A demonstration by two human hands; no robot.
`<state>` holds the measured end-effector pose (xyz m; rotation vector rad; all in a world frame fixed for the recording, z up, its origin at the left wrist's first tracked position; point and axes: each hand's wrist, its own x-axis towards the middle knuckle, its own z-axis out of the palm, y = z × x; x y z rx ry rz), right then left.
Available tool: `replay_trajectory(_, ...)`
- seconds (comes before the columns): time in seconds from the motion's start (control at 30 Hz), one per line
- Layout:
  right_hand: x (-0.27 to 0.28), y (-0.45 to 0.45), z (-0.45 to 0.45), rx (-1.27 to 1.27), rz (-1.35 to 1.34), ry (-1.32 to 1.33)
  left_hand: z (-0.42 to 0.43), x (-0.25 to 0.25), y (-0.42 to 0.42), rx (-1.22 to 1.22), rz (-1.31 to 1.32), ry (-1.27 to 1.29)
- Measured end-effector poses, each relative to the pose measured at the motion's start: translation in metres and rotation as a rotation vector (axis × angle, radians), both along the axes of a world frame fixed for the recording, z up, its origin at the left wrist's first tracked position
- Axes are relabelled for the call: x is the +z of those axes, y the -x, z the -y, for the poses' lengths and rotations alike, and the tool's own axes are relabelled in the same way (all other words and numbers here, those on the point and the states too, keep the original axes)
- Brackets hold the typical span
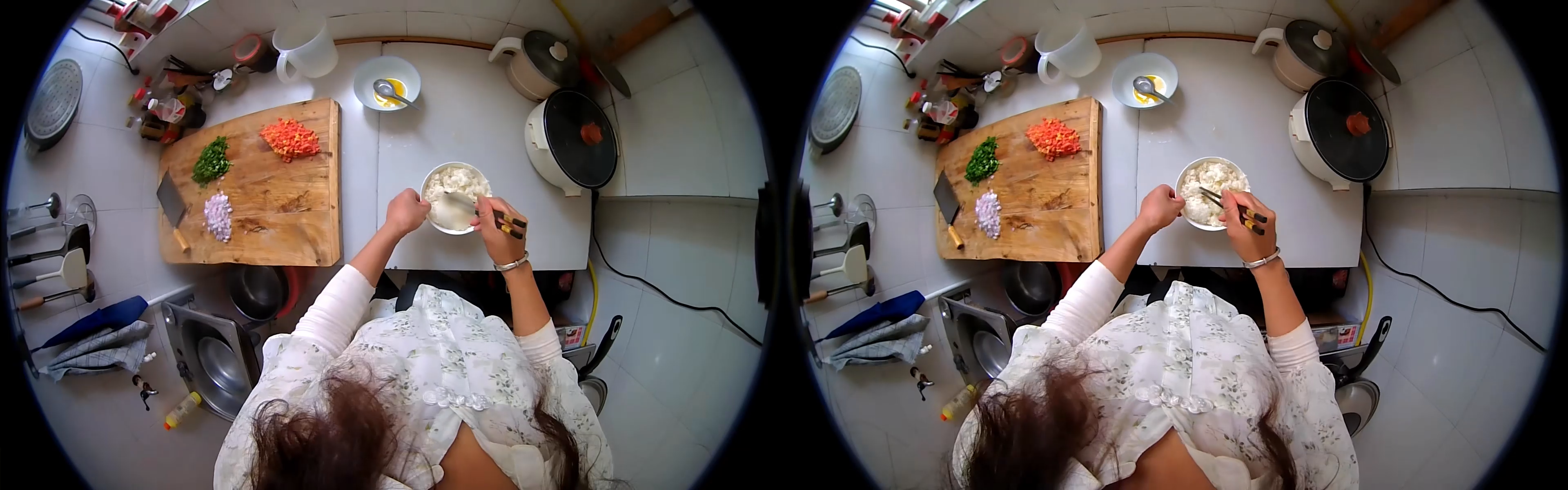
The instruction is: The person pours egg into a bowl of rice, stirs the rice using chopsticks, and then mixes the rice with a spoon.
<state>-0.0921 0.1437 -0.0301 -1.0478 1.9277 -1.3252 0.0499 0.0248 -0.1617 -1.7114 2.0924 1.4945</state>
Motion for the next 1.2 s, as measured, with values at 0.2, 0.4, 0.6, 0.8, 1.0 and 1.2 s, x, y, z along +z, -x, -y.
replay_trajectory(0.2, -0.029, 0.019, 0.007, -0.043, 0.123, -0.190, 0.001, 0.006, 0.000, 0.002, 0.019, -0.019)
replay_trajectory(0.4, 0.005, 0.005, -0.011, 0.070, 0.033, -0.034, 0.001, 0.010, 0.002, 0.005, 0.033, -0.020)
replay_trajectory(0.6, -0.040, 0.023, 0.004, 0.077, 0.065, -0.035, 0.000, 0.021, 0.004, -0.080, 0.080, 0.073)
replay_trajectory(0.8, -0.005, 0.016, -0.014, 0.086, -0.036, 0.001, -0.003, 0.017, 0.004, -0.094, 0.124, 0.193)
replay_trajectory(1.0, -0.037, 0.019, -0.003, 0.100, -0.010, 0.007, -0.001, 0.014, 0.004, -0.078, 0.103, 0.095)
replay_trajectory(1.2, 0.012, 0.023, -0.036, -0.049, -0.019, 0.007, 0.000, 0.023, 0.005, -0.072, 0.111, 0.059)
